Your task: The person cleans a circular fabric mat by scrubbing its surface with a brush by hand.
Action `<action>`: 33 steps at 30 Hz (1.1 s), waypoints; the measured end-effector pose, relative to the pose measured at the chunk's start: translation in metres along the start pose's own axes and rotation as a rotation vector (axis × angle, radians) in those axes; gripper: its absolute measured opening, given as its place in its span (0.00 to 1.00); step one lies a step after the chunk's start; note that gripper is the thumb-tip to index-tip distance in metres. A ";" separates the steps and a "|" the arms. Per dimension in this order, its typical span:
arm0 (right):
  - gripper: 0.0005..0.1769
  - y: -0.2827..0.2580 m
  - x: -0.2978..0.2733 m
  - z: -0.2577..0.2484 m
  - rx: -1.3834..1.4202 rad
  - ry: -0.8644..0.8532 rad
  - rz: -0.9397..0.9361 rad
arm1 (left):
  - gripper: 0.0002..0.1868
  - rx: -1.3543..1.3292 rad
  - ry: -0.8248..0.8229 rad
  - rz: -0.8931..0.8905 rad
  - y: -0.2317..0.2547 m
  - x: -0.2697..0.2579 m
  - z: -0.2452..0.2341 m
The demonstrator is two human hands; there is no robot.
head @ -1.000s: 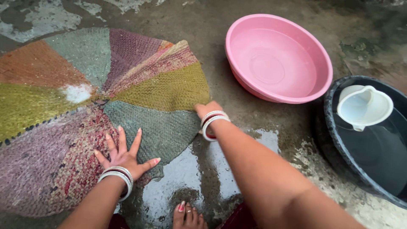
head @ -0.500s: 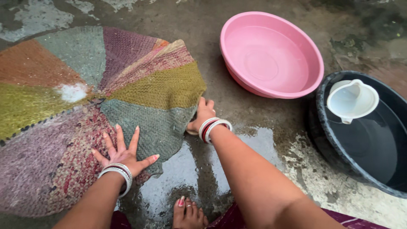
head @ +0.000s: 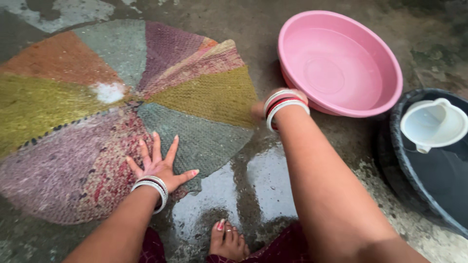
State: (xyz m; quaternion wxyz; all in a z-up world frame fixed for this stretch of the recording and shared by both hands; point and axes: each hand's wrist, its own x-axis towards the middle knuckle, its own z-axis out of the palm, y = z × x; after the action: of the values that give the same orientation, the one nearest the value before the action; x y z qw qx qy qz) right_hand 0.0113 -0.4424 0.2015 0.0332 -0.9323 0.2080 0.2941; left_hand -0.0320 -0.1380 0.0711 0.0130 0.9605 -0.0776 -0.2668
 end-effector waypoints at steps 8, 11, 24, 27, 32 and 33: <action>0.44 -0.103 -0.061 0.030 0.493 0.181 -0.381 | 0.67 -0.289 0.268 0.184 -0.080 0.008 -0.002; 0.54 -0.129 -0.073 0.078 0.338 0.211 -0.398 | 0.73 0.110 0.150 -0.045 -0.109 -0.011 -0.028; 0.51 -0.167 -0.080 0.140 0.264 0.342 -0.463 | 0.79 0.099 -0.241 -0.218 -0.103 -0.013 -0.041; 0.49 -0.188 -0.097 0.157 0.154 0.383 -0.640 | 0.71 0.282 -0.303 -0.235 -0.099 -0.003 -0.035; 0.47 -0.172 -0.061 0.129 -0.040 0.367 -0.680 | 0.55 1.325 -0.475 -0.046 -0.090 -0.014 -0.042; 0.47 -0.163 -0.047 0.117 -0.044 0.344 -0.581 | 0.58 0.773 -0.393 -0.158 -0.086 -0.017 -0.047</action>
State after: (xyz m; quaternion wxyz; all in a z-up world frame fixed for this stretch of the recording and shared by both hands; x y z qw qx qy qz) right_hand -0.0197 -0.2549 0.1211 0.0599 -0.9891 -0.0700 0.1152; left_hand -0.0100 -0.0513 0.1147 -0.3825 0.8290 -0.0988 -0.3959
